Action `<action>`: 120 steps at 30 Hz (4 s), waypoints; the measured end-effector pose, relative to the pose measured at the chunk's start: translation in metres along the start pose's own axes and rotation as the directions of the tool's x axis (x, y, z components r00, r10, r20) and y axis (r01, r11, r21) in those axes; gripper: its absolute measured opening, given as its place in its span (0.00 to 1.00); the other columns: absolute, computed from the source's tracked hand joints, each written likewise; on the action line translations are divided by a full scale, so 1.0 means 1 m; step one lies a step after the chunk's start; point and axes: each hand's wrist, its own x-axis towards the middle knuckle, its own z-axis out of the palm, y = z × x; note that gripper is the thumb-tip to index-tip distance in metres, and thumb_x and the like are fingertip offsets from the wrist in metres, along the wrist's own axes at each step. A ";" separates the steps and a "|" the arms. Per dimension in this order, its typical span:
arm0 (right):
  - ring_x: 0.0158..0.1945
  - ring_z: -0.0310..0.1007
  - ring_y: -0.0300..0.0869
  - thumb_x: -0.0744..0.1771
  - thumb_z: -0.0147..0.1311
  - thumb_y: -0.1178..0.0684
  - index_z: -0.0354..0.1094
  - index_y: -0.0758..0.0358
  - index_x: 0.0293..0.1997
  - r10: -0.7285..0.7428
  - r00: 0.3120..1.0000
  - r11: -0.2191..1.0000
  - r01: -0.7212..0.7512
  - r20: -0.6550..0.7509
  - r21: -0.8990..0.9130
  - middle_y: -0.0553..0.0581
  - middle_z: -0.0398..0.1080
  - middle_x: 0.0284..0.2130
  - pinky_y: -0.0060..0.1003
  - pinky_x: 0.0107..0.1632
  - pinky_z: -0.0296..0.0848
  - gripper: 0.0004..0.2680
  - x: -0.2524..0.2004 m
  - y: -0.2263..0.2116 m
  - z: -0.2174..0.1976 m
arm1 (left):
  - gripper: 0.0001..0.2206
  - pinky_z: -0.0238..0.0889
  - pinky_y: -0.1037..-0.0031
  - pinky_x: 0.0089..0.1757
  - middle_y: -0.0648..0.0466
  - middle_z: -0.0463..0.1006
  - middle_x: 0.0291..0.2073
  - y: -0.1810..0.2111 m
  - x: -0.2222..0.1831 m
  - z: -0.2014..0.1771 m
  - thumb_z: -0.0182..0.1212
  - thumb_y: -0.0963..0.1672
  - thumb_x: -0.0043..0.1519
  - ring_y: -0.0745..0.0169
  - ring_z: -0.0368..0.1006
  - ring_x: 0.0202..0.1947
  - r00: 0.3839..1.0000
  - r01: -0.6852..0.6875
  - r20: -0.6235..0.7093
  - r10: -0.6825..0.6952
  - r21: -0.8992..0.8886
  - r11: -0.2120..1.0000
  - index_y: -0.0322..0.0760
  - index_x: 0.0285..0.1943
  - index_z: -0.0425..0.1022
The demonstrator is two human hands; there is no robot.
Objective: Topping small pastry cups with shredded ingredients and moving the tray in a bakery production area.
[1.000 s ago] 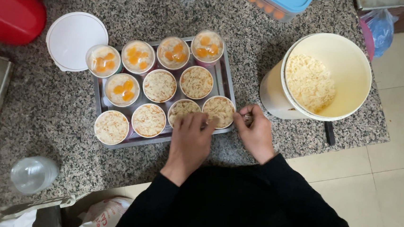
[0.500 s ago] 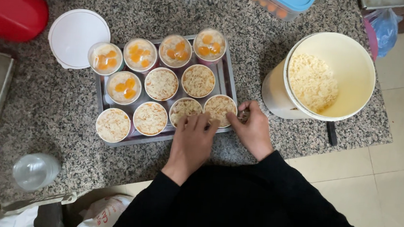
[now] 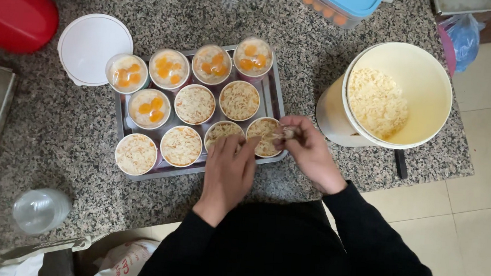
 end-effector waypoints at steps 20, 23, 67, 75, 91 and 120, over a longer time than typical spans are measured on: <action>0.49 0.87 0.62 0.73 0.57 0.53 0.82 0.53 0.58 -0.108 0.993 0.766 0.114 0.047 -0.632 0.62 0.87 0.42 0.57 0.53 0.83 0.09 0.012 -0.009 0.005 | 0.06 0.77 0.58 0.41 0.50 0.79 0.38 -0.015 0.034 0.022 0.63 0.44 0.75 0.43 0.82 0.42 0.999 0.008 0.048 0.001 -0.181 0.983 0.40 0.52 0.85; 0.46 0.88 0.57 0.72 0.60 0.54 0.84 0.53 0.54 -0.145 0.989 0.804 0.113 -0.008 -0.584 0.59 0.87 0.39 0.52 0.51 0.84 0.07 0.012 -0.002 0.004 | 0.06 0.76 0.58 0.45 0.51 0.78 0.39 -0.018 0.034 0.015 0.62 0.44 0.76 0.45 0.81 0.43 0.998 -0.039 0.050 0.043 -0.082 0.996 0.40 0.52 0.85; 0.46 0.84 0.53 0.72 0.49 0.65 0.79 0.73 0.62 -0.022 0.999 0.992 0.015 -0.049 -0.127 0.74 0.83 0.44 0.50 0.51 0.86 0.13 0.002 0.004 0.002 | 0.20 0.58 0.55 0.51 0.51 0.74 0.49 -0.016 -0.013 0.010 0.62 0.43 0.64 0.44 0.72 0.50 0.992 0.018 0.119 -0.035 0.148 0.989 0.51 0.66 0.82; 0.63 0.74 0.58 0.70 0.41 0.67 0.76 0.71 0.70 -0.073 0.980 0.993 0.088 0.184 -0.077 0.75 0.78 0.59 0.60 0.71 0.75 0.20 0.000 -0.031 0.024 | 0.18 0.57 0.55 0.53 0.50 0.73 0.50 -0.018 -0.014 -0.002 0.67 0.40 0.62 0.44 0.69 0.52 0.989 0.141 0.041 -0.146 0.091 0.986 0.45 0.62 0.83; 0.50 0.83 0.48 0.72 0.47 0.64 0.82 0.66 0.59 -0.044 0.993 0.993 0.032 -0.107 -0.115 0.65 0.84 0.46 0.43 0.54 0.84 0.14 -0.001 -0.010 0.006 | 0.13 0.58 0.59 0.49 0.48 0.71 0.48 -0.014 -0.001 0.014 0.58 0.41 0.70 0.46 0.68 0.46 0.987 -0.020 0.162 -0.014 0.206 0.978 0.42 0.60 0.83; 0.45 0.85 0.66 0.73 0.59 0.51 0.82 0.56 0.53 -0.257 0.965 0.685 0.144 -0.051 -0.714 0.64 0.84 0.41 0.59 0.47 0.82 0.07 -0.026 0.044 -0.012 | 0.16 0.58 0.59 0.50 0.51 0.69 0.48 -0.008 -0.016 0.002 0.64 0.41 0.65 0.45 0.68 0.49 0.999 -0.011 0.047 0.003 0.152 0.988 0.44 0.62 0.80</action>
